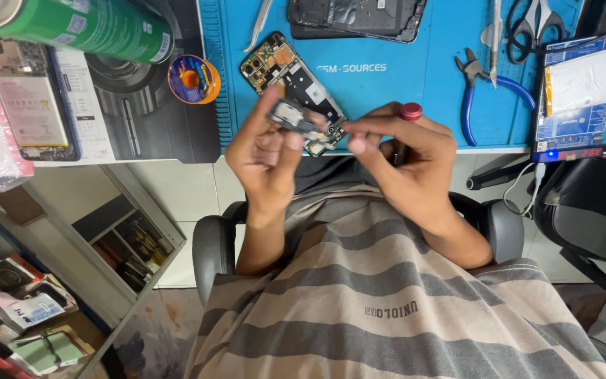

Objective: The person disassembles a smartphone, removes a small internal component, and uses a screwdriver to adjust parts on the motherboard. The person then reattaches the component and continues to manipulate the phone's internal parts.

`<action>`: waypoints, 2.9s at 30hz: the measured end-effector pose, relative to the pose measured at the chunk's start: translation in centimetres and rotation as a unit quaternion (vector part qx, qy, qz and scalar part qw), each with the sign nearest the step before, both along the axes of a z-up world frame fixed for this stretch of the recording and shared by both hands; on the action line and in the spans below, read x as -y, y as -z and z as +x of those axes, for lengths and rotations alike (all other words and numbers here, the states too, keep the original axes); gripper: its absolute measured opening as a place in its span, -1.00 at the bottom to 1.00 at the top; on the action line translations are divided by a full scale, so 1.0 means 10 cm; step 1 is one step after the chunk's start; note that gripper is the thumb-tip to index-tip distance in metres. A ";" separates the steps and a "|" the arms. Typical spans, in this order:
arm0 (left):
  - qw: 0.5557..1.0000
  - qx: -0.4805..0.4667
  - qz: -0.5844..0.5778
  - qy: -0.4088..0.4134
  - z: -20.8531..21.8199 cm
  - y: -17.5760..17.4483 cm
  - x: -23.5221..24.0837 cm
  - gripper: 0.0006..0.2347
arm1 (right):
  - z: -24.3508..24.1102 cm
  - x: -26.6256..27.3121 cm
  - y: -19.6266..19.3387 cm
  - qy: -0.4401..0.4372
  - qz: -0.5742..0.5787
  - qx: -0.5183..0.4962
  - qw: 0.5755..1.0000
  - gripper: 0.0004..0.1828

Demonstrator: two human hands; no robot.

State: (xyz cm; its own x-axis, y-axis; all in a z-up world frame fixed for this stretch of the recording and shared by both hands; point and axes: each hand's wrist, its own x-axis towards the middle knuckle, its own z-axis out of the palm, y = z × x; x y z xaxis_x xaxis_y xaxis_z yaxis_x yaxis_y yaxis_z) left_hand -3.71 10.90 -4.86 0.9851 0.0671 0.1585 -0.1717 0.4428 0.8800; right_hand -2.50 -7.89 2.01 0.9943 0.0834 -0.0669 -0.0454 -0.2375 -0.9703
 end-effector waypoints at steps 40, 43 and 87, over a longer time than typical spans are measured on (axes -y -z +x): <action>0.932 0.263 0.240 -0.065 0.18 -0.39 0.24 -0.47 | -0.02 0.23 0.00 -0.071 0.159 0.050 0.983 -0.81; 0.948 0.231 0.210 -0.062 0.14 -0.38 0.25 -0.46 | -0.03 0.23 -0.03 -0.066 0.140 0.059 0.986 -0.80; 0.980 -0.079 0.182 -0.009 0.09 -0.02 -0.04 -0.84 | 0.15 -0.01 0.44 -0.066 0.185 -0.050 0.979 -0.84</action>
